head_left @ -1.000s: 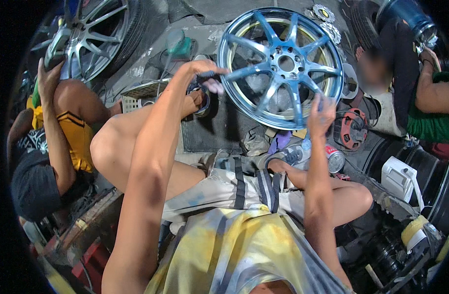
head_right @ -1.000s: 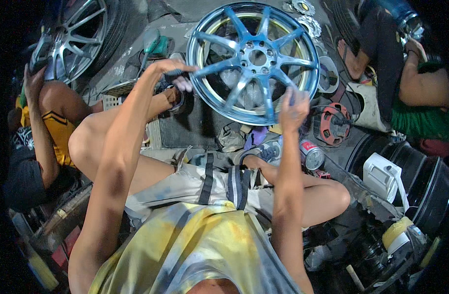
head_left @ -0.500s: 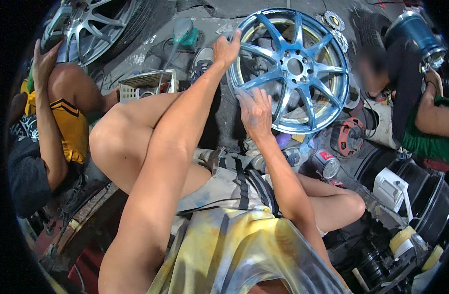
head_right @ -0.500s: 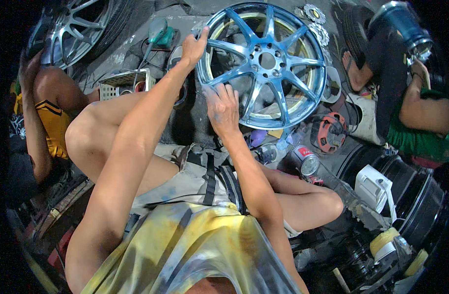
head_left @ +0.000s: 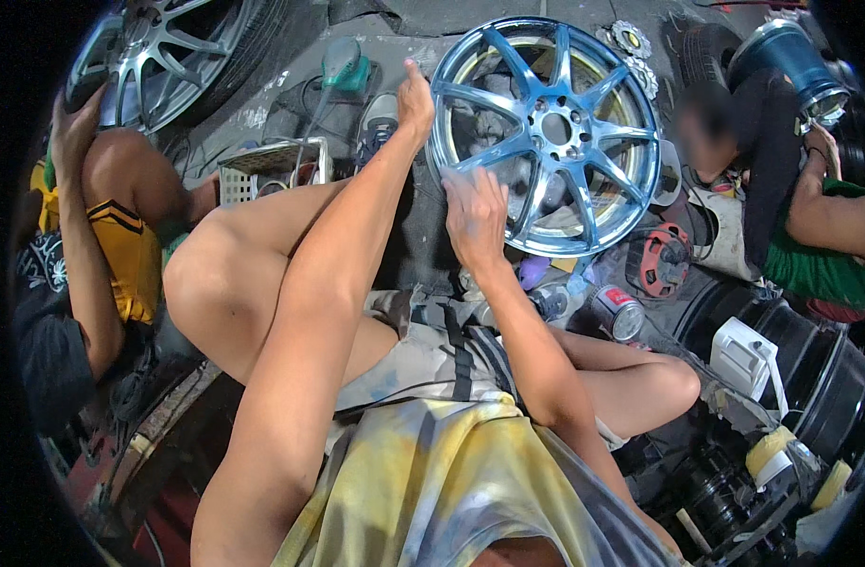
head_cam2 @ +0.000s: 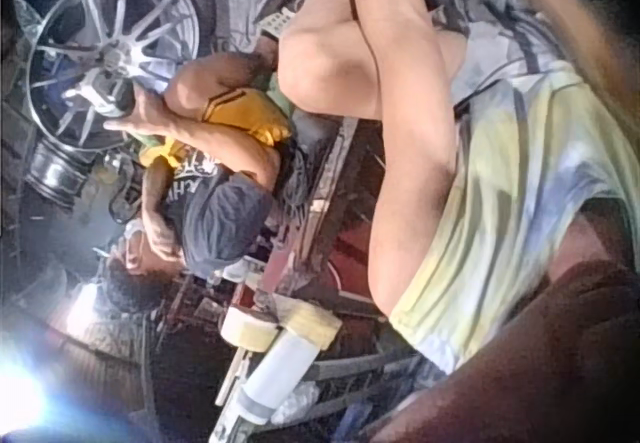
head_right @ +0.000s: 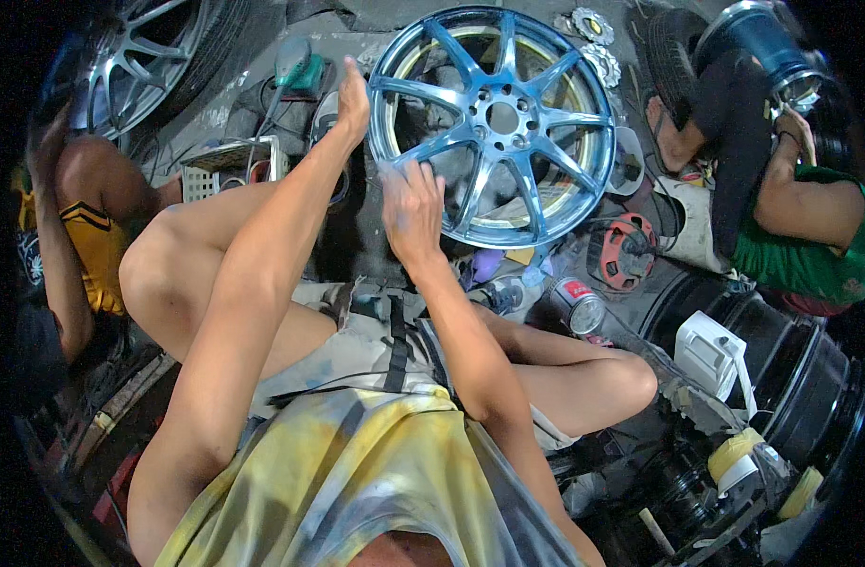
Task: The person scrubs a blue car wheel with a purple sponge while sitting on the floor. They repeatedly rub the spokes and rim, occasionally adjusting their grip and the wheel's position.
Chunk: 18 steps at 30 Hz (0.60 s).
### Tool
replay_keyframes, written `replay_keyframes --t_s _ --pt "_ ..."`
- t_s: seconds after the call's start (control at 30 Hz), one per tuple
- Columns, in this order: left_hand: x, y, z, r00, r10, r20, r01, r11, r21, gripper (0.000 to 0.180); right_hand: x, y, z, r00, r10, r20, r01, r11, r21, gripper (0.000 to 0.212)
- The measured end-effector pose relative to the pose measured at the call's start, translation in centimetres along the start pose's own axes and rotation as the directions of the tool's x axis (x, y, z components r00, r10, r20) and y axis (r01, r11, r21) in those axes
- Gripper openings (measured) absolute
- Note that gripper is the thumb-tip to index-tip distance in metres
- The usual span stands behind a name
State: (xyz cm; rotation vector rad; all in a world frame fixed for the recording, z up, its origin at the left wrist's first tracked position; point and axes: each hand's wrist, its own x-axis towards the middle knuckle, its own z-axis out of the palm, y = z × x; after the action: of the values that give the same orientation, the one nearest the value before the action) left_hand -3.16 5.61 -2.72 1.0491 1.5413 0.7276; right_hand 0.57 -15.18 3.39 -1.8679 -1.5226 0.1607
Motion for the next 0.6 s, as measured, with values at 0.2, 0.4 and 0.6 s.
replay_keyframes --t_s 0.2,0.4,0.6 --pt "-0.3 0.7 0.1 0.998 0.044 -0.041 -0.041 0.997 0.06 0.092 -0.1 0.0 -0.5 1.0 -0.027 -0.001 0.027 0.999 -0.018 0.016" --pt "0.8 -0.4 0.1 0.945 0.32 -0.073 -0.294 0.924 0.246 0.075 -3.7 -0.2 -2.3 0.978 -0.124 0.168 0.098 0.983 0.158 0.017" --pt "1.0 -1.0 0.1 0.878 0.47 -0.089 -0.419 0.846 0.33 0.049 -11.7 1.8 -1.8 0.855 0.024 0.518 -0.113 0.983 0.142 0.018"
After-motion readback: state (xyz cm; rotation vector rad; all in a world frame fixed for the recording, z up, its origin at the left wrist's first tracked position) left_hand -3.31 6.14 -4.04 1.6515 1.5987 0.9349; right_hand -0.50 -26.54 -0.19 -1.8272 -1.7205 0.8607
